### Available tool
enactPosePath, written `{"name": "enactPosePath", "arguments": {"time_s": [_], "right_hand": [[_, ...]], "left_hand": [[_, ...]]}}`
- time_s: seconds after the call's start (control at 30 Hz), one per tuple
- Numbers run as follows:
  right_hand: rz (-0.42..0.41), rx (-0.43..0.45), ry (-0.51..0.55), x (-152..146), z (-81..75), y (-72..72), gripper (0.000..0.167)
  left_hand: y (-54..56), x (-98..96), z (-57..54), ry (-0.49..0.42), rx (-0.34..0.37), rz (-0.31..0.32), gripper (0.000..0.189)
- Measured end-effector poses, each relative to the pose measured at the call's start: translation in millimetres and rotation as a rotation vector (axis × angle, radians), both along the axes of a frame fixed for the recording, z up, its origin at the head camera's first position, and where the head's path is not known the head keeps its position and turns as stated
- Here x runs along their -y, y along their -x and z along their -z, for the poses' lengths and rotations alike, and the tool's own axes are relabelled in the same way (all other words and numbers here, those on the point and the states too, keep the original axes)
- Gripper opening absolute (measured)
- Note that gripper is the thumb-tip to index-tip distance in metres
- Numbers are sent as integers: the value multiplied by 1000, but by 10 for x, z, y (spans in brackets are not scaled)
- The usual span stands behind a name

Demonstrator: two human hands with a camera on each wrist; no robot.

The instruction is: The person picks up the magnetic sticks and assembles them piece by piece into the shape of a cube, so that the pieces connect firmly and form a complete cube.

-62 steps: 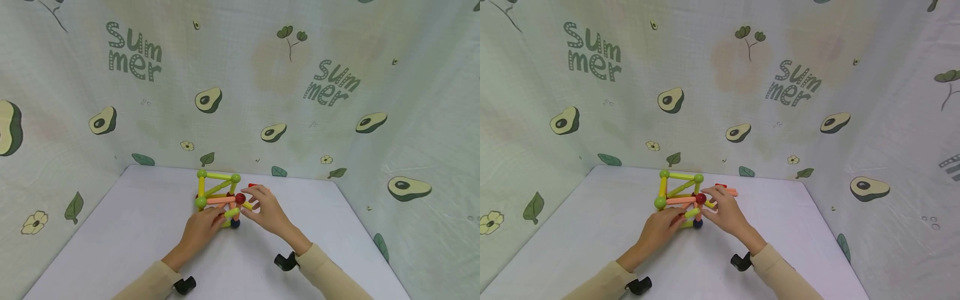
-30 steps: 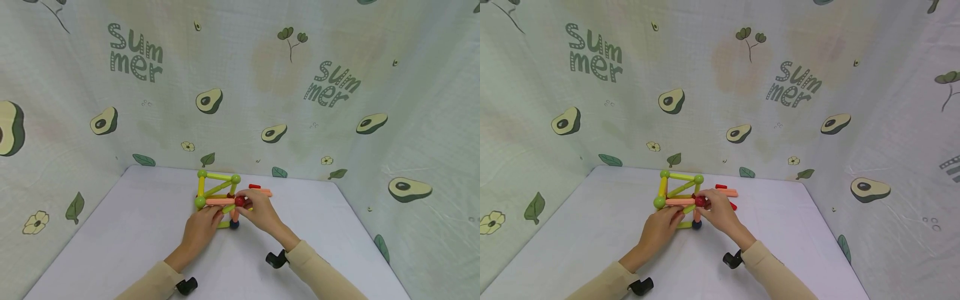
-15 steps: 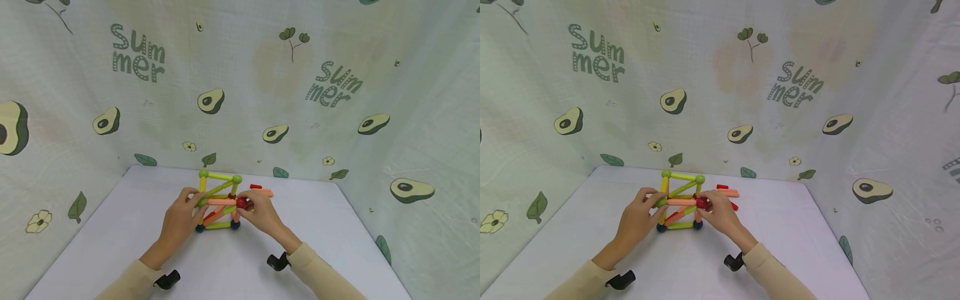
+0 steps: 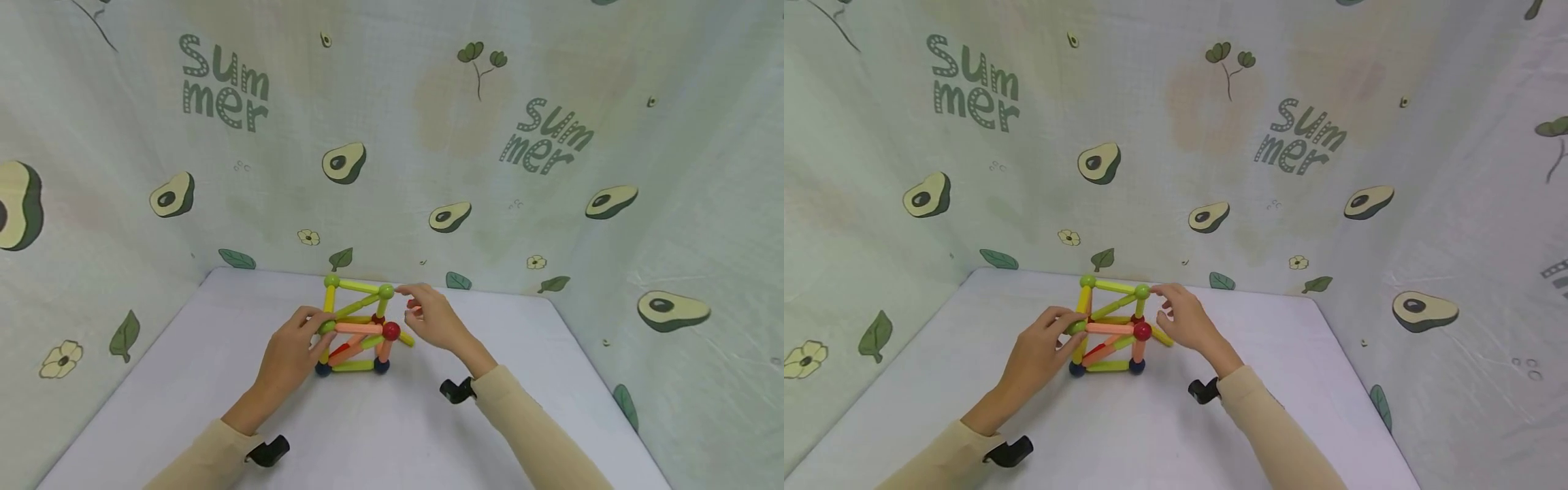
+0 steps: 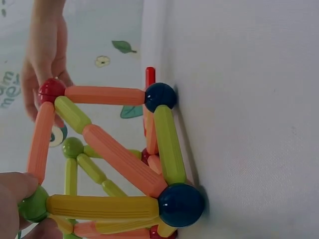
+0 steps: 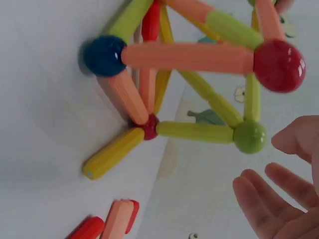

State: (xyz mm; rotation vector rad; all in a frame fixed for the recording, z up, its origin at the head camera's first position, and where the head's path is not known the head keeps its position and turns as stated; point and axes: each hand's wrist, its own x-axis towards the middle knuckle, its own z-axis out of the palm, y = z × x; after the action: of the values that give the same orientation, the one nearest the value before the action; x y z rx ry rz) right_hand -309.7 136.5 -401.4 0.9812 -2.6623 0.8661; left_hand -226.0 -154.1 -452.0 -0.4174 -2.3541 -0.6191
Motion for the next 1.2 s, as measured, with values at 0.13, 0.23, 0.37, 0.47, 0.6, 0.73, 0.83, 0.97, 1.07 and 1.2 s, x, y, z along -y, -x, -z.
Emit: {"name": "enactPosePath", "arguments": {"time_s": [0.13, 0.23, 0.37, 0.47, 0.6, 0.73, 0.83, 0.97, 1.07, 1.2], "right_hand": [[15, -11, -68, 97, -13, 278, 50], [-48, 16, -91, 167, 12, 402, 49], [-119, 29, -46, 224, 61, 478, 39], [-127, 28, -23, 228, 89, 489, 33], [-110, 13, -32, 190, 66, 438, 29], [-95, -8, -61, 129, 26, 363, 27], [-90, -10, -84, 77, 4, 303, 26], [-88, 0, -103, 22, -31, 208, 25], [-89, 14, -118, -2, -61, 136, 24], [-90, 34, -136, -21, -85, 62, 23]], "left_hand": [[-3, 24, 14, -3, 16, 5, 38], [-10, 35, 21, -6, 30, 8, 37], [-5, 47, 12, 0, 30, 8, 38], [6, 63, -4, 1, 13, 18, 38], [36, 103, -34, -4, 10, 28, 38], [96, 165, -66, 5, 56, 18, 37], [174, 233, -85, 16, 73, 25, 38], [322, 328, -110, 34, 75, 57, 40], [442, 383, -134, 44, 85, 84, 41], [550, 425, -157, 47, 92, 97, 40]]}}
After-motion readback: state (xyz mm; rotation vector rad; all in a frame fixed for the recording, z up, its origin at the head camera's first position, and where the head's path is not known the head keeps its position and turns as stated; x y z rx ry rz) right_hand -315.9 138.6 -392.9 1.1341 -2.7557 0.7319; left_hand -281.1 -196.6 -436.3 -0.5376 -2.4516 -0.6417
